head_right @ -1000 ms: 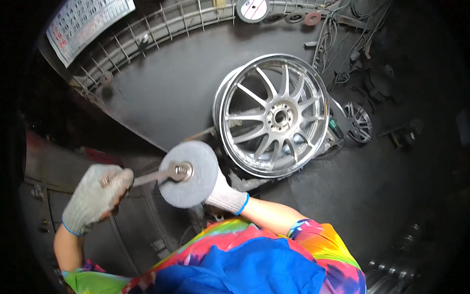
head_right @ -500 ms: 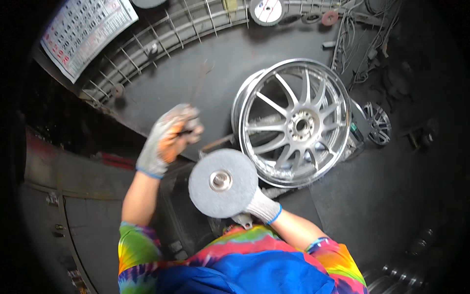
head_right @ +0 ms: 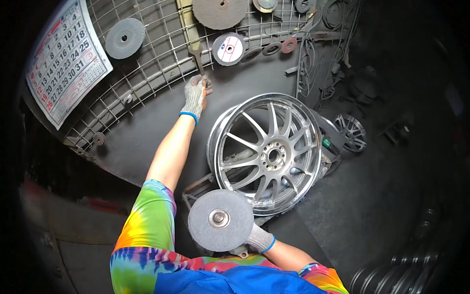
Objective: The person prepares and polishes car rims by attaching various grinding and buffing pads to a power tool and applying it to the surface of the wheels.
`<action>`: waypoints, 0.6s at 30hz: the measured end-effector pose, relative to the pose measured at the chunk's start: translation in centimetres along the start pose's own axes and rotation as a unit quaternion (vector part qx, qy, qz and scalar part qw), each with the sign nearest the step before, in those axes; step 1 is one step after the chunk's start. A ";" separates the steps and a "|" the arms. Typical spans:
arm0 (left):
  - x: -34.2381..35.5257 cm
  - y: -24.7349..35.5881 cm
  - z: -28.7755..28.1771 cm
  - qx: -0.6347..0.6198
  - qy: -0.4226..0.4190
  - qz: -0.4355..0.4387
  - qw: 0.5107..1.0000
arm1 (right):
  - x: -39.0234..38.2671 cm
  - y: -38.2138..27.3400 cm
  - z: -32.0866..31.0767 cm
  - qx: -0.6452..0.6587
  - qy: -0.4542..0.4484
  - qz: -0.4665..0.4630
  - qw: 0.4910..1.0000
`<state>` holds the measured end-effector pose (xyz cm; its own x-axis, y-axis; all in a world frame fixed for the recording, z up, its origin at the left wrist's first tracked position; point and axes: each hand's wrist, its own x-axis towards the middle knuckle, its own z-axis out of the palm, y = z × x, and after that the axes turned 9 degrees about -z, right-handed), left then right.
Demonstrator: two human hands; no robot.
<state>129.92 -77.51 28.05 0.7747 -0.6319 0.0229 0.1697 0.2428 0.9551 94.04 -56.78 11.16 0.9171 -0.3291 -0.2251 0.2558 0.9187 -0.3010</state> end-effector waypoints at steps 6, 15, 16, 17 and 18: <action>3.2 -1.2 -3.4 0.093 -0.012 0.045 0.995 | 0.4 0.6 1.4 -0.018 -0.014 0.015 1.000; -18.3 -2.6 -18.5 -0.017 -0.093 -0.011 0.995 | 2.0 -0.3 7.0 -0.212 -0.083 -0.061 0.972; -23.4 -3.5 -20.9 -0.024 -0.021 -0.079 0.996 | 2.7 -0.4 8.0 -0.362 -0.131 -0.117 0.916; -28.0 -5.5 -23.0 -0.023 -0.041 -0.097 0.994 | 3.7 -0.1 9.0 -0.497 -0.164 -0.176 0.834; -32.3 -8.1 -24.6 -0.025 -0.068 -0.119 0.990 | 4.5 0.2 9.5 -0.723 -0.226 -0.274 0.593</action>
<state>118.53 -40.92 12.34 0.6199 -0.7686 -0.1579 0.3699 0.1088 0.9227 101.15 -55.98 18.82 0.8892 -0.0987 0.4467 0.3241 -0.5534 -0.7673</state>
